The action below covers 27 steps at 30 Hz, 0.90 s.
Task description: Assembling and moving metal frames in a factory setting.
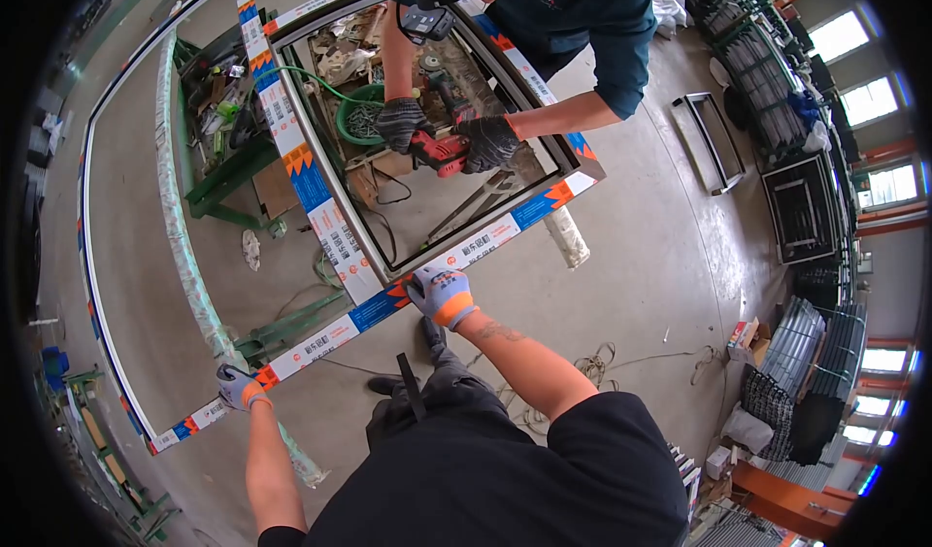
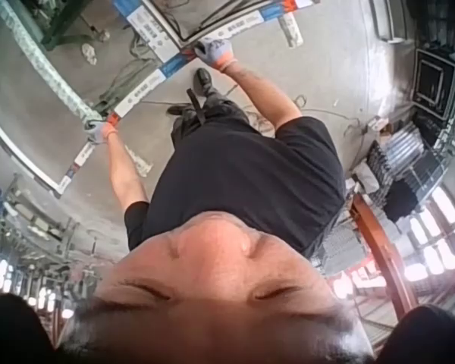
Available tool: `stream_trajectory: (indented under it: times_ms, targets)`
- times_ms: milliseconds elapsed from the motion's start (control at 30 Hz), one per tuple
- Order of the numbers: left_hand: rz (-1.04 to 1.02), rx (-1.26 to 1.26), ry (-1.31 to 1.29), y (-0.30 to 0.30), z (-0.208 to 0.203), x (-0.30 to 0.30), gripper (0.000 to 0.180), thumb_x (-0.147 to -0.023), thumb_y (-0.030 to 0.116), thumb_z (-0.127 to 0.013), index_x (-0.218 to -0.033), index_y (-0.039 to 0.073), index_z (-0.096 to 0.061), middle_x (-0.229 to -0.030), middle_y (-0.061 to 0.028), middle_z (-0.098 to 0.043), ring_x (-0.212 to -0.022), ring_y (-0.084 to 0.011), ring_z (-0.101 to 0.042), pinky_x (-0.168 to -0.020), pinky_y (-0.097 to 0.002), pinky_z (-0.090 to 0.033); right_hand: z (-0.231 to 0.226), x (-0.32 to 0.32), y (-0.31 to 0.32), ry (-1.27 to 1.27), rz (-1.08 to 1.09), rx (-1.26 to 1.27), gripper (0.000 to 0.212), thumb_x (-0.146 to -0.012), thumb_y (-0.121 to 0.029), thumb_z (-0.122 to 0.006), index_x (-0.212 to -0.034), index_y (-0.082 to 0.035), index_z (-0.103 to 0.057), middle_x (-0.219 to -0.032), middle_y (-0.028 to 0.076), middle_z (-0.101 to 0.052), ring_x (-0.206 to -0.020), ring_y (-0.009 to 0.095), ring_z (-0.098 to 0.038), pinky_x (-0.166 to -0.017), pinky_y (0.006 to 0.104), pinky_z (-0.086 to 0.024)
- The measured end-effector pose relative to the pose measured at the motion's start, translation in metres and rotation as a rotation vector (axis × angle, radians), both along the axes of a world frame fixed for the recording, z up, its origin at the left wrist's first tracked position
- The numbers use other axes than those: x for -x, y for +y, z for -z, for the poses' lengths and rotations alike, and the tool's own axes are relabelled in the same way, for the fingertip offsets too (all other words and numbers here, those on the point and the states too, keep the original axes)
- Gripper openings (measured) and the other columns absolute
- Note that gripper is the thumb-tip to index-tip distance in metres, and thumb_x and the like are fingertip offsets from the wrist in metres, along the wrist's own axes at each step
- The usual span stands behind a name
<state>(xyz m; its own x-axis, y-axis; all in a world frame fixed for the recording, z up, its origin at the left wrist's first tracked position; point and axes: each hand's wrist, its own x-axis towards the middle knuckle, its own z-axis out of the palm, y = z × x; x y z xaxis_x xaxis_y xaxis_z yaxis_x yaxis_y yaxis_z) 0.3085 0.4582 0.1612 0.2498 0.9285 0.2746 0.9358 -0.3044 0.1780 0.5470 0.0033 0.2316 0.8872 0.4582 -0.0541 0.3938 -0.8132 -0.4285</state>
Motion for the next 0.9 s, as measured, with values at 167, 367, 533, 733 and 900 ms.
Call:
stream_trajectory:
  times_ms: [167,367,533,733,900]
  targets:
    - [0.014,-0.008,0.019,0.005,0.004,0.004,0.037,-0.098,0.038,-0.052,-0.107,0.005,-0.067,-0.101,-0.0180,-0.069,-0.097,-0.0369,-0.062,-0.093,-0.0457,-0.044,0.000,0.000,0.001,0.021,0.008,-0.001,0.027,-0.089,-0.036,-0.063,-0.092,-0.010,-0.067,-0.080,0.010,-0.066,-0.071,0.032,-0.066,-0.064,0.0422,-0.053]
    - [0.009,-0.042,-0.003,0.009,0.011,0.007,0.036,-0.098,0.038,-0.052,-0.109,0.007,-0.067,-0.100,-0.0169,-0.070,-0.095,-0.0364,-0.063,-0.093,-0.0451,-0.045,-0.001,-0.001,0.001,0.034,0.005,-0.004,0.027,-0.089,-0.036,-0.063,-0.092,-0.010,-0.067,-0.081,0.011,-0.066,-0.071,0.032,-0.066,-0.064,0.0429,-0.053]
    - [-0.030,0.011,0.047,0.006,0.007,0.004,0.035,-0.099,0.037,-0.051,-0.111,0.008,-0.066,-0.104,-0.0160,-0.070,-0.099,-0.0343,-0.062,-0.095,-0.0431,-0.045,-0.001,0.000,0.000,0.021,0.005,-0.027,0.027,-0.089,-0.036,-0.062,-0.092,-0.009,-0.066,-0.081,0.011,-0.066,-0.071,0.033,-0.066,-0.065,0.0431,-0.053]
    - [-0.040,-0.018,0.066,0.011,0.009,0.008,0.035,-0.100,0.037,-0.050,-0.112,0.009,-0.066,-0.105,-0.0147,-0.070,-0.099,-0.0339,-0.062,-0.097,-0.0421,-0.044,0.002,0.000,0.001,0.025,-0.009,-0.032,0.027,-0.089,-0.036,-0.062,-0.093,-0.009,-0.066,-0.080,0.011,-0.066,-0.071,0.032,-0.066,-0.066,0.0422,-0.053]
    - [-0.044,0.037,0.054,0.007,0.006,0.005,0.036,-0.100,0.037,-0.049,-0.112,0.008,-0.066,-0.106,-0.0150,-0.069,-0.100,-0.0340,-0.062,-0.097,-0.0420,-0.044,0.000,0.001,0.000,0.018,-0.005,-0.034,0.028,-0.089,-0.036,-0.062,-0.092,-0.009,-0.066,-0.079,0.011,-0.066,-0.071,0.032,-0.066,-0.065,0.0419,-0.052]
